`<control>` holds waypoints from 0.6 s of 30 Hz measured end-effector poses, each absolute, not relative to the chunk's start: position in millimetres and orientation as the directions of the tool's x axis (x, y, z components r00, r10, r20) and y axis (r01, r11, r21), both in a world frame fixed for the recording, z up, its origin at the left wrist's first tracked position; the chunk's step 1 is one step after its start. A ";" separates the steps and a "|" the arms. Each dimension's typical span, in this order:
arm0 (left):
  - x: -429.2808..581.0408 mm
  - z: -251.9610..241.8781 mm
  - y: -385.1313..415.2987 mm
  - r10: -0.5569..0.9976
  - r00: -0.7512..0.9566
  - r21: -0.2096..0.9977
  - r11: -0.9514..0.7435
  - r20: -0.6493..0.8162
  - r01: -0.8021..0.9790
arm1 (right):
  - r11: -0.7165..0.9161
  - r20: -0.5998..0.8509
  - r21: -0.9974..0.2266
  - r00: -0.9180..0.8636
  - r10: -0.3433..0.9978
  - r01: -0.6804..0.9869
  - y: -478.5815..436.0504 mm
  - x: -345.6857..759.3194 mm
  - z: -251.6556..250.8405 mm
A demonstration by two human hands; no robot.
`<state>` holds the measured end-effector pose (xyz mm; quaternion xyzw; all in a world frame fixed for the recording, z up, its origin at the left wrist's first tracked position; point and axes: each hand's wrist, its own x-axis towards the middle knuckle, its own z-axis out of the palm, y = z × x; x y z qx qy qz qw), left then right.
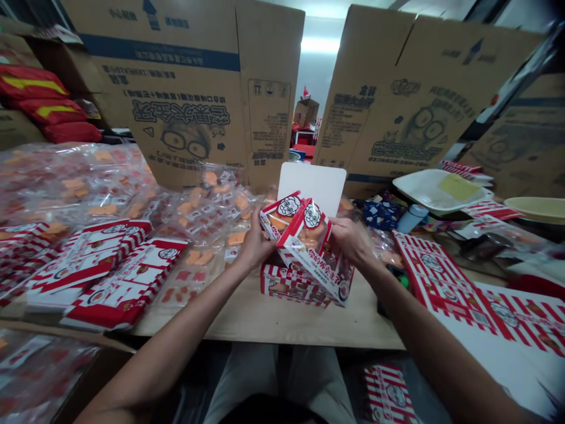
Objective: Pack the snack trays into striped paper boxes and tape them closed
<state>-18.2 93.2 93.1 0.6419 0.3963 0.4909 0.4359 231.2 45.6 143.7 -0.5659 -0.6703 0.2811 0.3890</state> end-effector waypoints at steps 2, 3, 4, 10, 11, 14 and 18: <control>-25.5 103.1 94.3 0.955 0.208 0.975 -0.220 0.213 0.011 | 0.204 0.206 -0.840 -0.053 0.977 0.502 47.5 237.8 142.6; -28.5 108.3 94.5 0.962 0.210 0.985 -0.170 0.172 -0.028 | 0.224 0.233 -0.834 -0.047 0.971 0.504 50.7 242.7 145.2; -30.4 113.2 94.4 0.965 0.223 0.990 -0.127 0.137 -0.059 | 0.255 0.281 -0.807 -0.034 0.959 0.532 55.0 247.4 149.9; -13.8 113.8 86.1 0.975 0.194 0.959 -0.049 0.107 -0.279 | 0.305 0.484 -0.595 0.029 0.875 0.744 77.8 237.9 193.1; -9.6 108.5 84.0 0.972 0.206 0.953 -0.047 0.112 -0.298 | 0.302 0.471 -0.584 0.011 0.882 0.753 78.8 231.5 196.5; -3.5 89.9 79.4 0.945 0.291 0.975 -0.092 0.150 -0.203 | 0.381 0.381 -0.494 -0.200 0.903 0.781 80.6 219.3 195.5; -10.7 77.5 80.5 0.898 0.377 0.957 -0.278 0.228 0.086 | 0.447 0.221 -0.503 -0.390 0.894 0.740 86.4 224.6 182.7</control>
